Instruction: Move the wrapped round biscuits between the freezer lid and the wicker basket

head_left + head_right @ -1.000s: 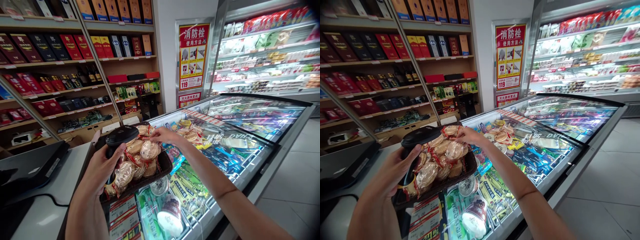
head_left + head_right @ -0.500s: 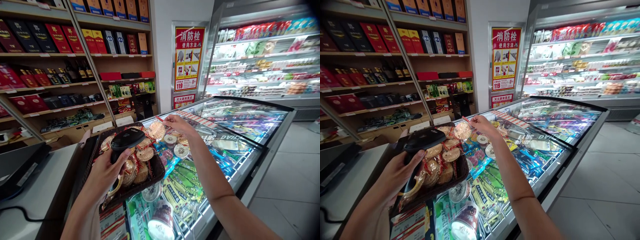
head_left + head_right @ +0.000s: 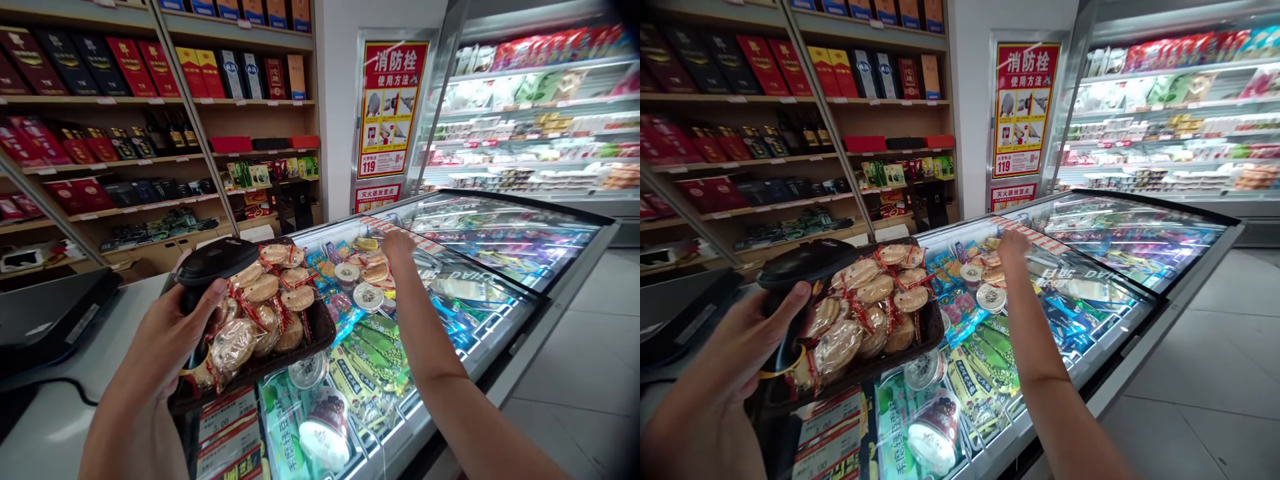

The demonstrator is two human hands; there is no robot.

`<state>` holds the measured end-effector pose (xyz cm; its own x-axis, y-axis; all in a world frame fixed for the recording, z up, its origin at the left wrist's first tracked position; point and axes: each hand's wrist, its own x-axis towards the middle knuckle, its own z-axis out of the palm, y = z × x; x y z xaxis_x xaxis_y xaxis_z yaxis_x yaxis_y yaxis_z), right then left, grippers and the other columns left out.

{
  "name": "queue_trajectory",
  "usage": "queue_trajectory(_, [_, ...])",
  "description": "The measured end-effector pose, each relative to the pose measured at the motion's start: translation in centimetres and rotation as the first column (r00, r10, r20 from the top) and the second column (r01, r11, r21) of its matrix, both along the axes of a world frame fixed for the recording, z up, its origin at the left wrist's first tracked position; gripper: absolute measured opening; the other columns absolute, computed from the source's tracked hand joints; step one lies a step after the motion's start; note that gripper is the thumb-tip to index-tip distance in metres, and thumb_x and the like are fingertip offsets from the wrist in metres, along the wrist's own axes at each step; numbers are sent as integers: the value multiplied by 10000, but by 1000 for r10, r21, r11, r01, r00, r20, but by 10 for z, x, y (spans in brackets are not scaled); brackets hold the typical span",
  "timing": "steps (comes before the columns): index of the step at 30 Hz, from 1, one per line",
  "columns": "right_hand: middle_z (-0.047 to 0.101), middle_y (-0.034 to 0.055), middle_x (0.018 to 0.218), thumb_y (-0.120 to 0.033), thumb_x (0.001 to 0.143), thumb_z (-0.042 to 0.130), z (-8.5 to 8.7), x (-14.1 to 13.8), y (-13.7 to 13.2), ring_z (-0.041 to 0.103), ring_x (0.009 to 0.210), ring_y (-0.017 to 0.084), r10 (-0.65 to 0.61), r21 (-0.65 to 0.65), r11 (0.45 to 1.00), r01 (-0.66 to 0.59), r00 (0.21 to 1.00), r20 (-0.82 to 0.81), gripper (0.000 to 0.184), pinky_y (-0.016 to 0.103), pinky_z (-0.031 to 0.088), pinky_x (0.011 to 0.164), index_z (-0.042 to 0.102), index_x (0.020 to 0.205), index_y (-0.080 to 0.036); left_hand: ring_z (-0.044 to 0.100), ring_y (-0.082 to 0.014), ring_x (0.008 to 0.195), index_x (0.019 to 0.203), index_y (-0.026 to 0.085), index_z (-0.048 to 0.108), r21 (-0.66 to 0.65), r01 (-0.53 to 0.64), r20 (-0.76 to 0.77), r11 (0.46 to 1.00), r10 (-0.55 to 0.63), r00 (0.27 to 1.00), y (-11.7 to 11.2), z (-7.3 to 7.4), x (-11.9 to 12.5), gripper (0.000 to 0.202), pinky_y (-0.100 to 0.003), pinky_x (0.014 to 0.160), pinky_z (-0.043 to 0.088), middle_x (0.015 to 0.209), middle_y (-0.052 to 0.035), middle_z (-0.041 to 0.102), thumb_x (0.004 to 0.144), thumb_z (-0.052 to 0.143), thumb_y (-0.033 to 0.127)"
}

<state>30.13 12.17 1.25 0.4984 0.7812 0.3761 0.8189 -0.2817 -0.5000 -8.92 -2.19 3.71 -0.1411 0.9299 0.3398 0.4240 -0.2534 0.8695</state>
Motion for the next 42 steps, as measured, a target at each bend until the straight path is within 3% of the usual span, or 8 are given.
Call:
queue_trajectory(3, [536, 307, 1341, -253, 981, 526, 13, -46, -17, 492, 1290, 424, -10, 64, 998, 3, 994, 106, 313, 492, 436, 963, 618, 1210, -61, 454, -98, 505, 783, 201, 561, 24, -37, 38, 999, 36, 999, -5, 3, -5, 544, -222, 464, 319, 569, 44, 548, 746, 649, 736])
queue_trajectory(5, [647, 222, 1184, -347, 1027, 467, 17, -96, -35, 614, 1129, 333, 255, 51, 963, -265, 956, 143, 309, 421, 454, 919, 640, 1122, -109, 457, -86, 507, 773, 198, 552, 40, -44, 74, 998, 41, 996, -8, 5, -4, 504, -212, 465, 315, 572, 45, 548, 774, 657, 691])
queue_trajectory(10, [701, 113, 886, -614, 1007, 396, -10, -207, -85, 665, 811, 243, 784, -104, 609, -786, 616, -68, 499, 349, 471, 729, 614, 1055, -168, 423, -77, 475, 732, 199, 526, 55, 32, 67, 998, -35, 997, -14, 8, 1, 472, -209, 437, 272, 541, 44, 530, 776, 677, 644])
queue_trajectory(14, [705, 95, 928, -603, 892, 637, -39, -231, -95, 664, 935, 277, 809, -77, 564, -822, 568, -152, 509, 354, 471, 766, 560, 1143, -167, 381, -72, 457, 729, 198, 531, 35, 36, 64, 999, -38, 997, -17, 10, 7, 467, -211, 435, 252, 541, 50, 518, 794, 651, 644])
queue_trajectory(19, [669, 0, 831, -363, 789, 817, -48, -228, -82, 663, 771, 181, 777, 63, 526, -848, 448, -443, 382, 283, 493, 661, 552, 1016, -208, 385, -84, 499, 728, 198, 528, 17, 30, 38, 999, -30, 999, -18, 10, 11, 494, -211, 469, 254, 552, 52, 509, 764, 649, 675])
queue_trajectory(23, [660, -8, 888, -256, 872, 729, -28, -204, -66, 653, 664, 128, 746, 181, 506, -843, 322, -583, 216, 250, 526, 574, 543, 977, -221, 397, -99, 527, 734, 199, 543, -16, 17, -4, 1000, -17, 1000, -16, 9, 11, 517, -220, 489, 263, 583, 38, 530, 741, 646, 706])
queue_trajectory(30, [655, -14, 819, -182, 903, 636, 22, -103, -45, 669, 641, 126, 669, 272, 741, -614, 708, -225, 73, 251, 548, 633, 578, 933, -216, 400, -114, 515, 712, 212, 553, -99, 44, -77, 994, -52, 996, -4, 2, 9, 524, -227, 492, 263, 550, 41, 510, 688, 667, 723])
queue_trajectory(42, [630, 1, 782, -216, 886, 642, 29, -67, -47, 713, 644, 163, 726, 300, 685, -665, 584, -364, 86, 273, 602, 571, 560, 900, -196, 458, -150, 516, 778, 213, 581, 8, 131, -70, 991, -130, 989, 4, -8, 35, 564, -264, 529, 347, 553, 41, 537, 737, 595, 775])
